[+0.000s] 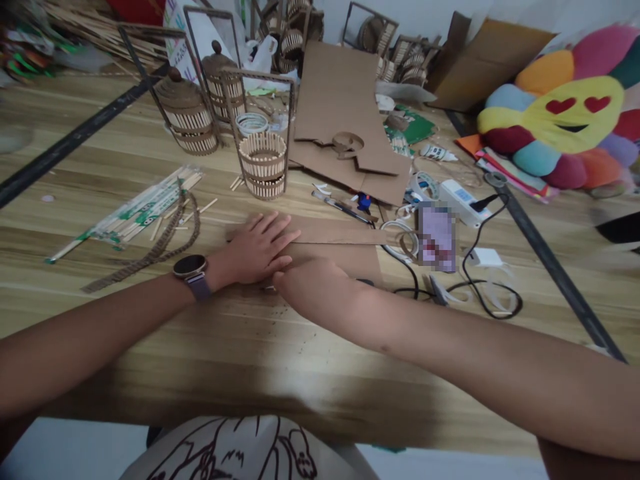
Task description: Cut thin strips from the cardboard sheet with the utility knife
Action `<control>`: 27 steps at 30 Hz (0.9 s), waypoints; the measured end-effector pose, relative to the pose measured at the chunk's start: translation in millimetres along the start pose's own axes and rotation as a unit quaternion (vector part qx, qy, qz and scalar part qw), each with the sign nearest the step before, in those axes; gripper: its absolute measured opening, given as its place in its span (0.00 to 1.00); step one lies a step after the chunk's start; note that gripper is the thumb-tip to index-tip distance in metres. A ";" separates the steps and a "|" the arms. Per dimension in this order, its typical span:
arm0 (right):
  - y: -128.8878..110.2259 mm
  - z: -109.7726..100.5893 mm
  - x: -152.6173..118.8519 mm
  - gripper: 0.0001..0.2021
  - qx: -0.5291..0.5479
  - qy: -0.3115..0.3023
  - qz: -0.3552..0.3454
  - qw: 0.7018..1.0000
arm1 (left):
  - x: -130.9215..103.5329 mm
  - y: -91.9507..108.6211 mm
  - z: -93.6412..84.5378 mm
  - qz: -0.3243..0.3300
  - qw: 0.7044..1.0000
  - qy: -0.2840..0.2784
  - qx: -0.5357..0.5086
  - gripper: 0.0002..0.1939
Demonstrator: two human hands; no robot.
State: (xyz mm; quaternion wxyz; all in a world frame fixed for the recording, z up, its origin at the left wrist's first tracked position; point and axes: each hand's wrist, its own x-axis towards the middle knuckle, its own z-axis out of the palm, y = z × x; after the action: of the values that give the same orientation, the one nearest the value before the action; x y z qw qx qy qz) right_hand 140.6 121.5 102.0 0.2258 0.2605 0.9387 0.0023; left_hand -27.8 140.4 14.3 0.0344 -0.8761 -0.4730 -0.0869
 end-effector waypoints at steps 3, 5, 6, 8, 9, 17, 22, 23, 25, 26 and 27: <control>4.0 6.5 -1.8 0.13 -0.033 0.000 -0.011 0.999 | -0.3 -0.1 -0.4 0.001 1.000 -0.001 -0.003 0.28; 5.2 9.3 -2.4 0.14 -0.042 0.000 -0.017 0.999 | -0.3 -0.4 -0.1 0.002 1.000 0.001 -0.005 0.28; 5.7 10.1 -3.0 0.14 -0.042 -0.002 -0.019 0.999 | -0.2 -0.6 0.0 0.002 1.000 0.001 -0.007 0.28; 7.7 10.8 -5.9 0.15 -0.039 -0.007 -0.012 0.999 | 0.0 -0.8 0.2 0.002 1.000 -0.002 -0.007 0.28; 9.7 11.1 -8.4 0.15 -0.036 -0.011 -0.003 0.999 | 0.2 -0.8 0.1 0.002 1.000 -0.006 -0.007 0.28; 52.9 28.2 -43.1 0.10 0.014 -0.018 0.013 1.000 | 0.2 2.5 -1.7 -0.015 1.000 -0.007 -0.010 0.28; 43.9 31.3 -34.4 0.11 0.083 0.047 -0.014 0.995 | 1.1 3.1 -1.1 -0.021 1.000 0.001 -0.021 0.27; 36.2 29.6 -27.6 0.10 0.084 0.056 -0.014 0.995 | 1.4 2.8 -0.8 -0.023 0.999 0.003 -0.023 0.26; 19.9 25.2 -11.9 0.10 0.068 0.058 -0.019 0.996 | 1.9 1.7 -0.3 -0.026 0.999 0.005 -0.024 0.25; 12.7 23.1 -4.3 0.11 0.052 0.057 -0.017 0.997 | 2.1 1.1 0.0 -0.027 0.999 0.005 -0.023 0.25; 6.9 21.5 2.5 0.11 0.036 0.056 -0.022 0.998 | 2.2 0.5 0.2 -0.027 0.999 0.005 -0.022 0.24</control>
State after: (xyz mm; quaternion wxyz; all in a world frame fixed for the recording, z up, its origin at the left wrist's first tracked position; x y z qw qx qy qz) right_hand 151.1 126.2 82.6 0.1636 0.2469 0.9549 -0.0219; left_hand -26.1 141.9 14.5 0.0147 -0.8633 -0.4940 -0.1027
